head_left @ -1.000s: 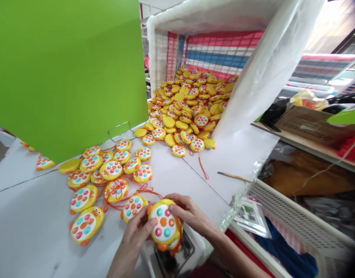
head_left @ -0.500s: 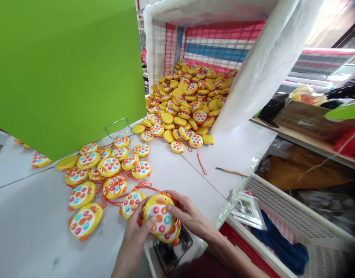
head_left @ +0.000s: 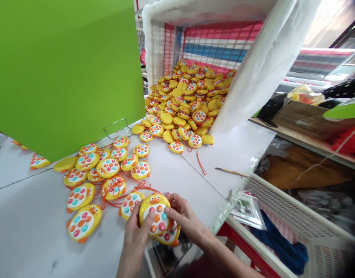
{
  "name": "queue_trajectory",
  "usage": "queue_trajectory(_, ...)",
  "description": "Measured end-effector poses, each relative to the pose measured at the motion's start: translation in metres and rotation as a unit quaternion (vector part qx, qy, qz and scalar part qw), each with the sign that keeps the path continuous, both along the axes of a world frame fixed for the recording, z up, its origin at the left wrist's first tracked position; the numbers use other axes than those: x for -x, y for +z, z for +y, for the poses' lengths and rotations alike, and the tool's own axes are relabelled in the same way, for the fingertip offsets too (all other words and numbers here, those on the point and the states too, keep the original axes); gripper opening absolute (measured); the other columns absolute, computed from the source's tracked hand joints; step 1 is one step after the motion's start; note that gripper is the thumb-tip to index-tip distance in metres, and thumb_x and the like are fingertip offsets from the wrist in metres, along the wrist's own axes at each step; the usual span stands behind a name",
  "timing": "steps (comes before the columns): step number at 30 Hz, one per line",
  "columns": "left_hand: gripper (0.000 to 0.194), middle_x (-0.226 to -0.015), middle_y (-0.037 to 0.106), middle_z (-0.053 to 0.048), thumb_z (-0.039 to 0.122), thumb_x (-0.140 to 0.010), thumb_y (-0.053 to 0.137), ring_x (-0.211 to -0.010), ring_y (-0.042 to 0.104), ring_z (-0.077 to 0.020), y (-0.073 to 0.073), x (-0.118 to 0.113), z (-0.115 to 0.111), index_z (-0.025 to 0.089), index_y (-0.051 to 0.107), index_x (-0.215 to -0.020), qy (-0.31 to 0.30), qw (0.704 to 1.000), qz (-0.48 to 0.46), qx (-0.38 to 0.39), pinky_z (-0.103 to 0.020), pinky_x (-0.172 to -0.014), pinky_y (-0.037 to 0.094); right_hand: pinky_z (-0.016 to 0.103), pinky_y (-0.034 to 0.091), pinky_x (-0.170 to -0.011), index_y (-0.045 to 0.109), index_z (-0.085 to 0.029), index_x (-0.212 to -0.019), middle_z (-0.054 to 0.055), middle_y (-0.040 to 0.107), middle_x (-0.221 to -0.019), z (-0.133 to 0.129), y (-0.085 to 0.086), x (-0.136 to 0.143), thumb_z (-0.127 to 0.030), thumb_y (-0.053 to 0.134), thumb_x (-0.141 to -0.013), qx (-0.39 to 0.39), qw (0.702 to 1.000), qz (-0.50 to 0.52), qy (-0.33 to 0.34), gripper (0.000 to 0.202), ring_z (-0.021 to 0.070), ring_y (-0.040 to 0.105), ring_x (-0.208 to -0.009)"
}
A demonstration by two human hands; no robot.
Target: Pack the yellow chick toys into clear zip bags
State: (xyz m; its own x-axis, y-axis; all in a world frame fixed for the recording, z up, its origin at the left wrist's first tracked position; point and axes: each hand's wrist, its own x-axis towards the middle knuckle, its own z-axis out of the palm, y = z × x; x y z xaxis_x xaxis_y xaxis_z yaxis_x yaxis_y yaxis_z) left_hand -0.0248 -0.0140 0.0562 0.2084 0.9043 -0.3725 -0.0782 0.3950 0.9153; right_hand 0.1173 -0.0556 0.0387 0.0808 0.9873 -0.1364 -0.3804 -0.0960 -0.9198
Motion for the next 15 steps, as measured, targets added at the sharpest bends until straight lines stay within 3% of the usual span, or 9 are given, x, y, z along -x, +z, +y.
queue_trajectory(4,0.076,-0.096,0.069,-0.007,0.029,-0.045,0.082,-0.085,0.065,-0.0266,-0.005,-0.001,-0.004,0.018,0.055,-0.114,-0.002,0.998,0.043,-0.045,-0.029,-0.068,0.054,0.03,0.049,-0.07,0.053,-0.017,-0.095,0.003,0.064,-0.083,-0.001,-0.002,-0.003,-0.048,0.067,-0.075,0.01,0.999,-0.034,0.0,0.04,0.0184,0.062,-0.078)
queue_trajectory(8,0.069,-0.101,0.067,-0.009,0.025,-0.047,0.08,-0.086,0.065,-0.0273,-0.011,-0.004,-0.005,0.019,0.057,-0.112,0.013,0.996,0.045,-0.073,-0.03,-0.069,0.054,0.031,0.05,-0.071,0.053,-0.018,-0.103,0.005,0.067,-0.088,-0.002,-0.007,-0.002,-0.049,0.064,-0.078,0.007,0.999,-0.039,0.025,0.042,0.02,0.064,-0.081)
queue_trajectory(10,0.07,-0.102,0.068,-0.009,0.026,-0.047,0.081,-0.087,0.065,-0.0277,-0.011,-0.003,0.001,0.019,0.057,-0.113,0.013,0.998,0.035,-0.052,-0.031,-0.069,0.054,0.031,0.05,-0.071,0.054,-0.018,-0.105,0.007,0.067,-0.093,0.004,-0.013,-0.008,-0.047,0.06,-0.081,-0.002,0.995,-0.101,0.008,0.038,0.0201,0.064,-0.084)
queue_trajectory(12,0.072,-0.102,0.068,-0.006,0.027,-0.051,0.081,-0.087,0.066,-0.026,-0.008,0.001,0.017,0.023,0.053,-0.118,0.041,0.999,0.016,-0.015,-0.031,-0.069,0.055,0.031,0.051,-0.072,0.057,-0.018,-0.104,0.007,0.066,-0.097,0.015,-0.021,-0.024,-0.044,0.057,-0.083,-0.01,0.969,-0.242,-0.05,0.034,0.0198,0.062,-0.087)
queue_trajectory(15,0.064,-0.096,0.069,-0.001,0.027,-0.064,0.075,-0.08,0.067,-0.0192,-0.004,0.011,0.054,0.032,0.048,-0.122,0.108,0.993,-0.049,0.009,-0.028,-0.065,0.055,0.034,0.051,-0.074,0.06,-0.017,-0.103,0.009,0.066,-0.1,0.045,-0.034,-0.064,-0.038,0.052,-0.084,0.004,0.897,-0.417,-0.146,0.03,0.0212,0.061,-0.091)
